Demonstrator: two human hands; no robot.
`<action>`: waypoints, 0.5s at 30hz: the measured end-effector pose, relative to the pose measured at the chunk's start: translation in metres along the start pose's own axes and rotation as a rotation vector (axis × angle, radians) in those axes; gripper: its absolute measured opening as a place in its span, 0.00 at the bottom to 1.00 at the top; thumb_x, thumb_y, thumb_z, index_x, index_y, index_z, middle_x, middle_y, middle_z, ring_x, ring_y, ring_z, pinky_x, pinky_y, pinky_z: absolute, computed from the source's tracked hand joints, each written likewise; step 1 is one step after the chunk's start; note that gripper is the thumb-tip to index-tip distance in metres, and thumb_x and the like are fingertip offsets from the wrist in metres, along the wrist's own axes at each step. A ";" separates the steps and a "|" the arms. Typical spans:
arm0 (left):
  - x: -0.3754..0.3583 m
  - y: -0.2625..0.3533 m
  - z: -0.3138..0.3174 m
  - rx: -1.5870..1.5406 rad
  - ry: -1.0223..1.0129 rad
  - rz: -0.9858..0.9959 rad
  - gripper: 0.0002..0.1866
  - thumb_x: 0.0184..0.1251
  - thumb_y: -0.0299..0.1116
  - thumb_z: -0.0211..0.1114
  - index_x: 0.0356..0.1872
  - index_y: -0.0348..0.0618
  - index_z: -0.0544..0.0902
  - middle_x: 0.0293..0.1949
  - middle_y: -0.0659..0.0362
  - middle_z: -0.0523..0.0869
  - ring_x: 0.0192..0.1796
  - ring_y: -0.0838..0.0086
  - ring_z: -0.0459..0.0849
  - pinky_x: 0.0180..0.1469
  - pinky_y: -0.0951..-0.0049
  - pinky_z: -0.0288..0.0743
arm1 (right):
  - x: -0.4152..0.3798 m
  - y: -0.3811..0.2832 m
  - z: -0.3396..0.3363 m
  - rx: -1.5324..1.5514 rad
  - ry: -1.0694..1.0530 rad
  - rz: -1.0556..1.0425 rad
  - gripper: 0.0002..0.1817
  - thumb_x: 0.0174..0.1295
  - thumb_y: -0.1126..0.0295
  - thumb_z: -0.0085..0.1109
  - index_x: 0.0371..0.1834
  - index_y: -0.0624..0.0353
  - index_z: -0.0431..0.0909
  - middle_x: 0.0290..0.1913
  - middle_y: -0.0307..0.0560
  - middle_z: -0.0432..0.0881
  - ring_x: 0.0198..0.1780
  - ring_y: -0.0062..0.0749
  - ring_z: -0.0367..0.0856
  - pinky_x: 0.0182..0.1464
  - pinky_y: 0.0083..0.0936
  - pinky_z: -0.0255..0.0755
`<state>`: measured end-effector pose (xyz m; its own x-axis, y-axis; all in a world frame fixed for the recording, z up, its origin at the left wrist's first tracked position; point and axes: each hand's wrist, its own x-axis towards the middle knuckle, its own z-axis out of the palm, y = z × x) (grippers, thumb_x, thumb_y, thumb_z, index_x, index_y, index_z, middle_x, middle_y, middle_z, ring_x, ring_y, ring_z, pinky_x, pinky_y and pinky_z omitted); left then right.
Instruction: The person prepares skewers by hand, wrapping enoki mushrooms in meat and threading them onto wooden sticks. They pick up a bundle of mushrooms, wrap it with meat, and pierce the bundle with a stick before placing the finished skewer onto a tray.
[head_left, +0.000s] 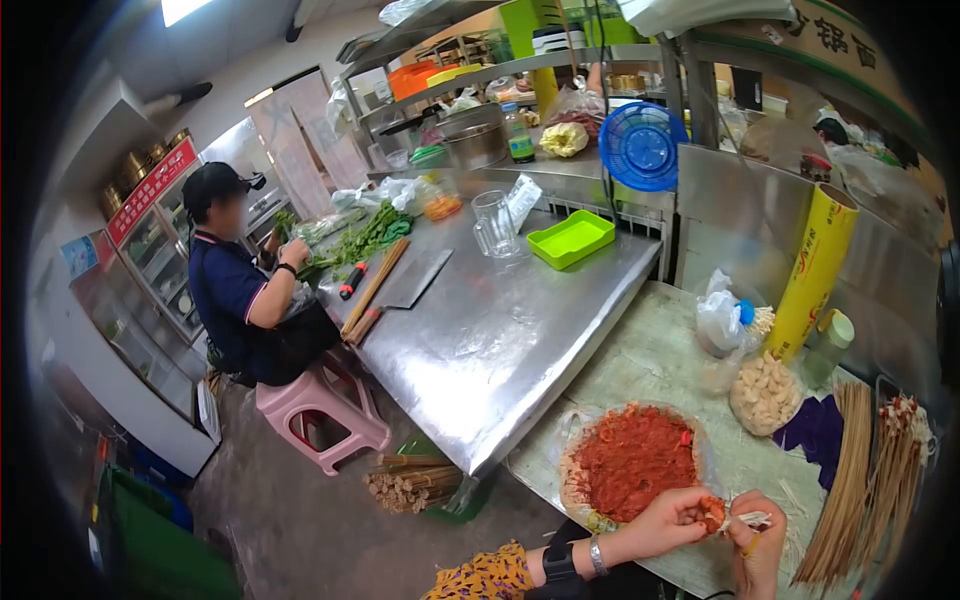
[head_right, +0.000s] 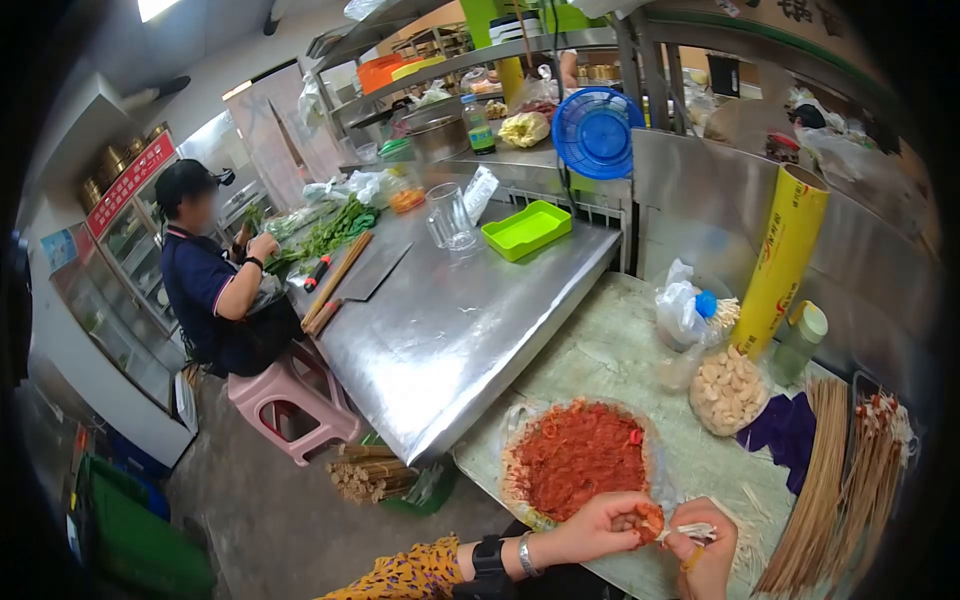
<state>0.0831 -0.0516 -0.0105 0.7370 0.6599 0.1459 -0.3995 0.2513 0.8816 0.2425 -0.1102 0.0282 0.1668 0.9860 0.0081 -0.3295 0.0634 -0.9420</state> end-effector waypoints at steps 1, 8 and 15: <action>-0.001 -0.002 -0.001 0.002 0.015 0.009 0.12 0.61 0.20 0.58 0.45 0.38 0.73 0.39 0.66 0.76 0.41 0.86 0.76 0.40 0.84 0.70 | 0.001 0.001 0.001 -0.072 -0.017 -0.065 0.12 0.43 0.73 0.71 0.27 0.61 0.75 0.31 0.41 0.74 0.30 0.24 0.74 0.32 0.19 0.71; -0.006 0.015 -0.002 0.402 0.155 0.124 0.09 0.57 0.24 0.61 0.38 0.39 0.75 0.33 0.61 0.75 0.38 0.79 0.76 0.38 0.79 0.70 | 0.000 -0.004 0.005 -0.317 -0.041 -0.062 0.07 0.51 0.79 0.65 0.31 0.62 0.77 0.40 0.42 0.76 0.41 0.26 0.75 0.45 0.22 0.71; -0.010 0.022 -0.007 0.630 0.162 0.336 0.10 0.55 0.26 0.62 0.38 0.38 0.75 0.33 0.56 0.75 0.36 0.66 0.77 0.37 0.72 0.70 | 0.006 0.003 0.012 -0.111 0.002 0.058 0.05 0.55 0.75 0.62 0.33 0.62 0.77 0.35 0.41 0.77 0.34 0.21 0.73 0.39 0.17 0.69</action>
<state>0.0632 -0.0477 0.0044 0.5202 0.7387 0.4286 -0.1643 -0.4060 0.8990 0.2312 -0.1023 0.0292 0.1526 0.9871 -0.0479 -0.2336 -0.0110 -0.9723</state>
